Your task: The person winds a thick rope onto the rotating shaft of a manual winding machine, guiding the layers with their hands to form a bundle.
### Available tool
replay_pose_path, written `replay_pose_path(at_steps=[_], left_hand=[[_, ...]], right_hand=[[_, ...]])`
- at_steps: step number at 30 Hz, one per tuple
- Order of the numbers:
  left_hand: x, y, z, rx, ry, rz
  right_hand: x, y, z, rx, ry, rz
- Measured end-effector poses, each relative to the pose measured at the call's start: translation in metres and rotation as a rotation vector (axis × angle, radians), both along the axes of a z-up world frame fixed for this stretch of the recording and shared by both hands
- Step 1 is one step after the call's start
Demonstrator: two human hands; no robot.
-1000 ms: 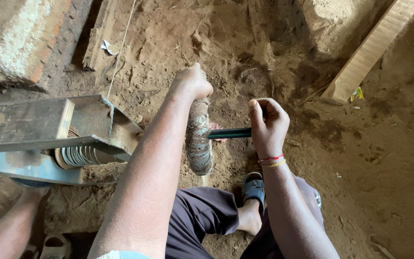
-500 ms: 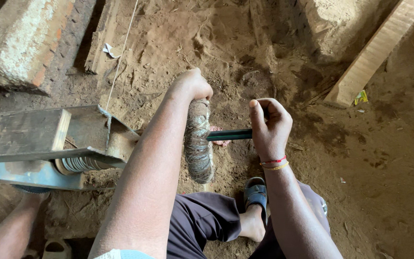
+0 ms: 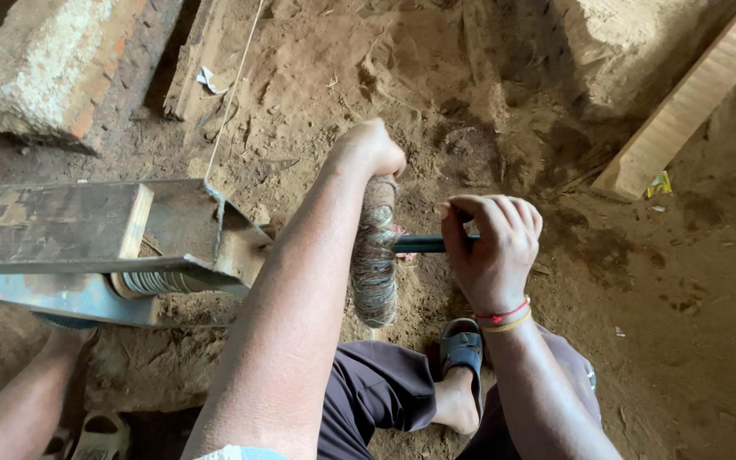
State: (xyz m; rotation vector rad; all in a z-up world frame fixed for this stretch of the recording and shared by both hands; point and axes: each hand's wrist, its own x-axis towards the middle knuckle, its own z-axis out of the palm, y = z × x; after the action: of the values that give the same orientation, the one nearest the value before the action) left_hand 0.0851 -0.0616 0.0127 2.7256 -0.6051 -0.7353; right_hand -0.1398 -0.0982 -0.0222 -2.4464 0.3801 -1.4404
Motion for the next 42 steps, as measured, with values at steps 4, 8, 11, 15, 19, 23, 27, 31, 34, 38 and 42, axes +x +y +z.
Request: replay_pose_path(at_steps=[4,8,11,15,19,23,27,31,34,38,42], left_hand=[[0.005,-0.001,-0.002,0.014,-0.038,-0.055],[0.012,-0.008,-0.002,0.082,0.015,-0.066],[0.020,-0.011,-0.004,0.116,-0.012,-0.115],[0.028,-0.018,-0.010,0.179,0.022,-0.147],[0.040,-0.022,-0.026,0.130,0.032,-0.092],[0.055,-0.013,-0.054,-0.145,-0.112,0.029],[0.033,0.051,-0.085,-0.795,-0.132,0.111],[-0.056,0.132,-0.140,-1.204,-0.579,0.092],[-0.094,0.159,-0.190,-0.621,0.017,0.582],[-0.096,0.158,-0.275,-1.226,0.321,0.120],[-0.067,0.144,-0.334,-1.656,0.998,-0.051]], right_hand=[[0.009,-0.001,0.004,0.121,0.058,-0.006],[0.016,-0.005,0.007,0.152,0.092,-0.028],[0.022,-0.007,0.008,0.201,0.133,-0.062],[0.027,-0.010,0.010,0.201,0.173,-0.098],[0.027,-0.011,0.010,0.219,0.200,-0.092],[0.028,-0.013,0.008,0.223,0.204,-0.084],[0.030,-0.014,0.006,0.230,0.199,-0.080],[0.031,-0.016,0.005,0.225,0.211,-0.084],[0.031,-0.015,0.006,0.243,0.210,-0.089],[0.031,-0.016,0.007,0.244,0.245,-0.112],[0.033,-0.018,0.005,0.225,0.227,-0.103]])
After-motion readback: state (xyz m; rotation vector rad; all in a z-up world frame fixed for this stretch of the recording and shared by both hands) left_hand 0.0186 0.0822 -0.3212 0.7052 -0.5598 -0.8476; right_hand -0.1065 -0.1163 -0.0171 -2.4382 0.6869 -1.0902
